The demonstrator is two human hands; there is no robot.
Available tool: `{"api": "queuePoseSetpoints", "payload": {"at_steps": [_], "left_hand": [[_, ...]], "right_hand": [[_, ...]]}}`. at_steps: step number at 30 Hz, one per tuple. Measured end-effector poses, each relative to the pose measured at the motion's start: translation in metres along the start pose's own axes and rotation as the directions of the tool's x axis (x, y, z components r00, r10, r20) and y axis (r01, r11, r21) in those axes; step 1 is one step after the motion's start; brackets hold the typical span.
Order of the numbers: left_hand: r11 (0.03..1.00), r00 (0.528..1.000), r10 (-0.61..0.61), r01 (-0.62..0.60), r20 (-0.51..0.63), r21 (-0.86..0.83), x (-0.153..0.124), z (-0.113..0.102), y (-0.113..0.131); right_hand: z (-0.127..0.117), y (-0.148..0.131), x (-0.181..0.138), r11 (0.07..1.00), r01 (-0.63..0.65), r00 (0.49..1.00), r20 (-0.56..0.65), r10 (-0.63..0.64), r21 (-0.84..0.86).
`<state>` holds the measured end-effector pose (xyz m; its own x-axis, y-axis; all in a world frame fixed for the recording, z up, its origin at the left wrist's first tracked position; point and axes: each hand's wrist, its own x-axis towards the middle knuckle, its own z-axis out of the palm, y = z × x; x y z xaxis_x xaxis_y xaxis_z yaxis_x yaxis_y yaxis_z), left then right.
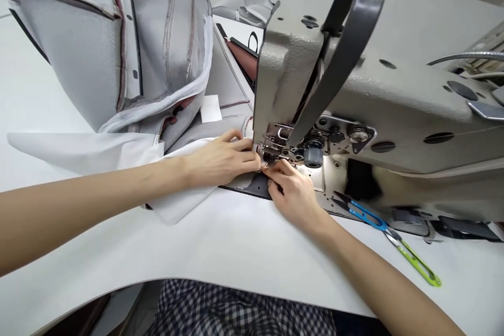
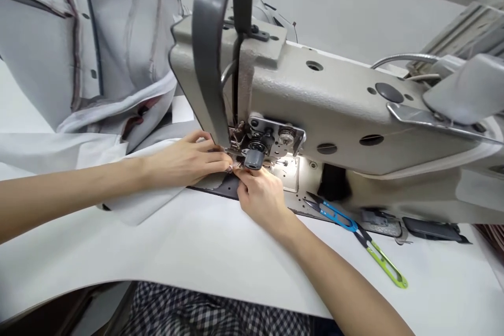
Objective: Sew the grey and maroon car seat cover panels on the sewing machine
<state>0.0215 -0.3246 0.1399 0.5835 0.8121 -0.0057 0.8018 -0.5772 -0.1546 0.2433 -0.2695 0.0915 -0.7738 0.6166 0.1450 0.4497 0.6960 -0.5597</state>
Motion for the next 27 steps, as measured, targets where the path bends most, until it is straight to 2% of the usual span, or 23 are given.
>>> {"api": "queuePoseSetpoints", "payload": {"at_steps": [6, 10, 15, 21, 27], "left_hand": [[0.997, 0.998, -0.062, 0.060, -0.024, -0.052, 0.002, 0.000, 0.001], [0.996, 0.997, -0.060, 0.057, -0.051, -0.064, 0.003, -0.002, 0.003], [0.996, 0.996, -0.084, 0.084, -0.043, -0.011, 0.007, 0.002, 0.004], [0.994, 0.984, -0.075, 0.087, -0.159, 0.070, 0.013, 0.009, 0.004], [0.992, 0.985, -0.089, 0.102, -0.149, 0.079, 0.013, 0.009, 0.005]], "right_hand": [[0.003, 0.000, -0.003, 0.998, 0.023, 0.999, -0.024, -0.025, -0.057], [0.006, 0.000, -0.002, 0.996, 0.056, 0.998, -0.039, -0.059, -0.070], [0.010, 0.000, -0.001, 0.991, 0.049, 0.997, -0.061, -0.056, -0.124], [0.012, 0.001, -0.003, 0.988, 0.078, 0.993, -0.080, -0.090, -0.135], [0.011, 0.001, -0.004, 0.987, 0.104, 0.989, -0.090, -0.115, -0.125]]}}
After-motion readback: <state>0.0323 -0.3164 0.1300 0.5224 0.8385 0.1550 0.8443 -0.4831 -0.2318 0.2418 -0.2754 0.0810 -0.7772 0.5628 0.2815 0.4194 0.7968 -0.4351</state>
